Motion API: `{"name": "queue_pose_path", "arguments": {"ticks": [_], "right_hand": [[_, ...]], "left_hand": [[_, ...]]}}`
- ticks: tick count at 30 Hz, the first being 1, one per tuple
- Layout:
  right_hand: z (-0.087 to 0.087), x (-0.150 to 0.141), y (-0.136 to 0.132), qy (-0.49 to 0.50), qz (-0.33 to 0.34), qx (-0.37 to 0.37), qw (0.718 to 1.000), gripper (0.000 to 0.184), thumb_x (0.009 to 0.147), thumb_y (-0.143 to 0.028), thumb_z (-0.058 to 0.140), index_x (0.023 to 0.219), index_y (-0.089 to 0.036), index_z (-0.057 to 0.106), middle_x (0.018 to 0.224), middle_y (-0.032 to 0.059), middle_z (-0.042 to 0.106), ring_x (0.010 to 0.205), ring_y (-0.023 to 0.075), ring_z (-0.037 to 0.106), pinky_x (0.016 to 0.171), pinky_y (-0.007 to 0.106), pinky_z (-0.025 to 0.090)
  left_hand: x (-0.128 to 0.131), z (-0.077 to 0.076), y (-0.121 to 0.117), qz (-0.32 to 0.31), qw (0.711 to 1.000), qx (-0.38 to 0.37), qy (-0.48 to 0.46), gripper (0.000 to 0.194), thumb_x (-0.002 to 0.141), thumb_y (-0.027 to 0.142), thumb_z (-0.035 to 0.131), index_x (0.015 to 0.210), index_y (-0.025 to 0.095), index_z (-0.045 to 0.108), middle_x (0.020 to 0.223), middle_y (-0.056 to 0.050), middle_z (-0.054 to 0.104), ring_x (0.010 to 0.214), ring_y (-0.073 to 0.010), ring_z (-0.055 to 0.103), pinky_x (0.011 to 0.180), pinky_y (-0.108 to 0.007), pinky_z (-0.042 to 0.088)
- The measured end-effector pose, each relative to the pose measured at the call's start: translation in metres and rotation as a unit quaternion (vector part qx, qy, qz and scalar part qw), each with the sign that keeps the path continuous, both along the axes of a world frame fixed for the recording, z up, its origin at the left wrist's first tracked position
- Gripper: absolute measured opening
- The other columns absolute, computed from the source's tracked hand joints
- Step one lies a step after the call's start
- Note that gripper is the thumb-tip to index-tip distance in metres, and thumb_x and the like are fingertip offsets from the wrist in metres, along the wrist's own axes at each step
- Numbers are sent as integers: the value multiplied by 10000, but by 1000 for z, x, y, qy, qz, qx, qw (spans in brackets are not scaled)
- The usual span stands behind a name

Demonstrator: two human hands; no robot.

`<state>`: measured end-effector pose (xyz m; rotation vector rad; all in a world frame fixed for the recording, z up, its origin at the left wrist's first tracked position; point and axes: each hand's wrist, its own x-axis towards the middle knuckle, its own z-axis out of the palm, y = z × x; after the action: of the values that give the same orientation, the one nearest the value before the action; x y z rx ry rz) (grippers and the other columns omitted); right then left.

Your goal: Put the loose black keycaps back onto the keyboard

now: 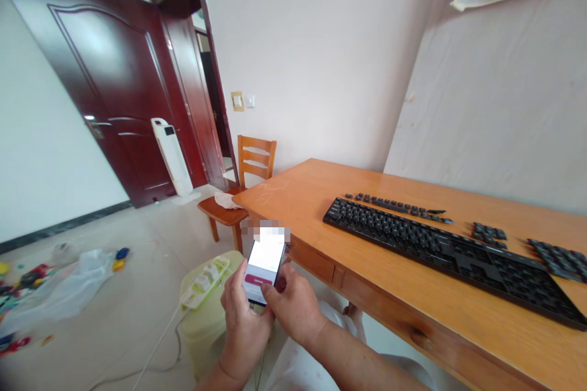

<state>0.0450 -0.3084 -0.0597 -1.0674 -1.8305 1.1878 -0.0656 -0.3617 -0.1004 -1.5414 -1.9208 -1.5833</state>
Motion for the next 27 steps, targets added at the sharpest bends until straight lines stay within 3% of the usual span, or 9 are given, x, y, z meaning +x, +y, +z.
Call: {"name": "queue_pose_path", "arguments": {"ticks": [15,18,22,27], "right_hand": [[-3,3,5,33,-13,18,999,206,810,-322,640,963,-184,633,838,30,691,755,184,626,665,294,493],[7,4,15,81,-39,32,995,342,812,-351,649,1108,-186,601,907,34,688,786,181,619,684,299,505],[20,3,29,130,-118,48,983,712,793,-420,680,1410,-181,418,1075,73,680,907,214,639,795,353,524],[20,4,40,92,-160,83,979,764,744,-479,714,1411,-202,463,1175,97,661,1094,271,599,922,411,488]], "left_hand": [[1,-4,0,8,1000,11,28,768,786,288,707,1456,142,362,1276,-182,541,1198,-309,515,1022,-484,412],[0,-4,-2,9,998,17,63,776,772,286,724,1444,126,371,1271,-189,548,1198,-311,518,1021,-484,413],[0,-7,-5,7,993,20,117,738,785,268,710,1427,104,385,1244,-203,570,1175,-311,545,1011,-487,410],[-1,-13,-7,-5,988,27,153,738,807,267,695,1451,128,361,1258,-204,578,1167,-315,557,1005,-502,401]]}}
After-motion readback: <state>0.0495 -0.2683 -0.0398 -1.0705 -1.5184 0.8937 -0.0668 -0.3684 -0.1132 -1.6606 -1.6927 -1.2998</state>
